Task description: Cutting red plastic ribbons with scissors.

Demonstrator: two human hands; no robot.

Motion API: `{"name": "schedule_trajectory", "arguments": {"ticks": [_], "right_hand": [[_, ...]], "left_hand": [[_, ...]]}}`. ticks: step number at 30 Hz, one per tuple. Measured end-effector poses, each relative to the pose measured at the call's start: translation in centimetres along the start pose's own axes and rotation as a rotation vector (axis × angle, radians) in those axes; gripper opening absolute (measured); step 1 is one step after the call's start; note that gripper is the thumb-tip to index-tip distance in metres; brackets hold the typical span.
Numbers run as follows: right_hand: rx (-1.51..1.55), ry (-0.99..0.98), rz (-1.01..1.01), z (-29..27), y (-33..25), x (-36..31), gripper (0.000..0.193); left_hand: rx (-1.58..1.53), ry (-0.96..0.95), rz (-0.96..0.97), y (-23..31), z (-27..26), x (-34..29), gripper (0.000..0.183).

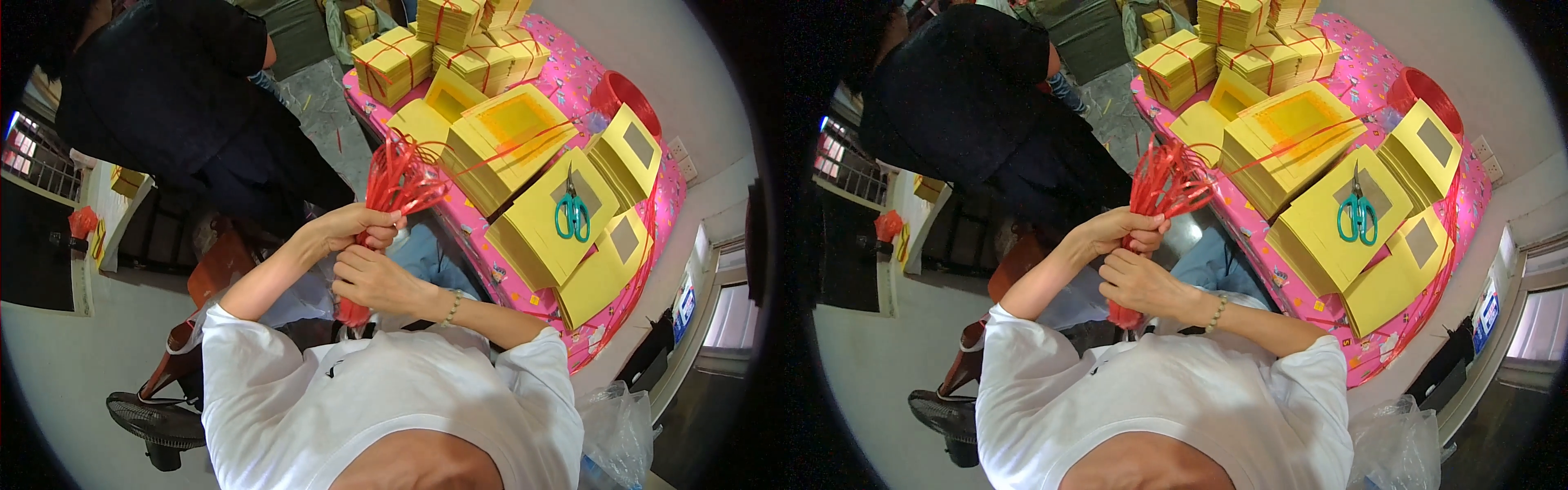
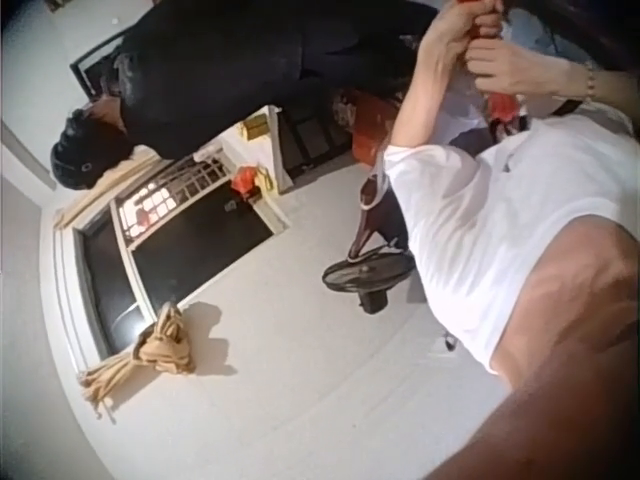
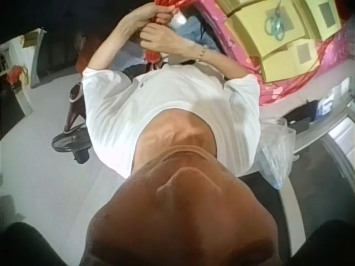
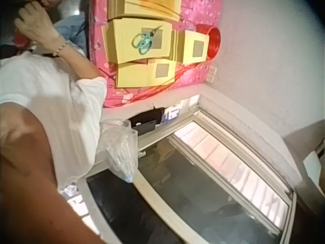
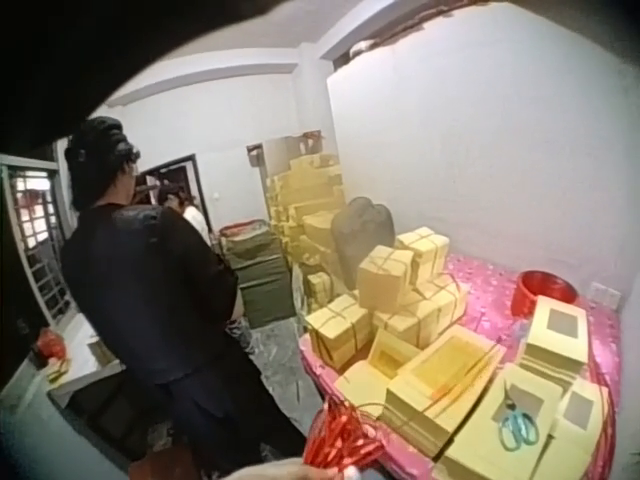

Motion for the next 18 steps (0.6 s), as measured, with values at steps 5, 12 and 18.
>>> {"name": "schedule_trajectory", "arguments": {"ticks": [5,12,18], "right_hand": [[-0.281,0.185,0.073,-4.5,2.3,-2.0,0.038],[-0.707,0.253,0.555,-10.9,11.8,-5.5,0.037],[-0.361,0.219,0.646,-12.9,14.3,-5.2,0.009]], "left_hand": [[0.077,0.246,0.164,2.1,-1.7,-1.6,0.016],[0.246,0.18,0.201,2.1,0.9,-2.6,0.019],[0.395,0.231,0.298,2.7,2.3,-3.0,0.02]]}}
Point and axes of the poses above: each hand's wrist, its own x-axis towards the middle knuckle, its own z-axis out of the palm, y = z × x, the point moved 4 cm from there along x, towards the middle knuckle, and after that the axes turned 1 degree about z, right-handed, at the moved point
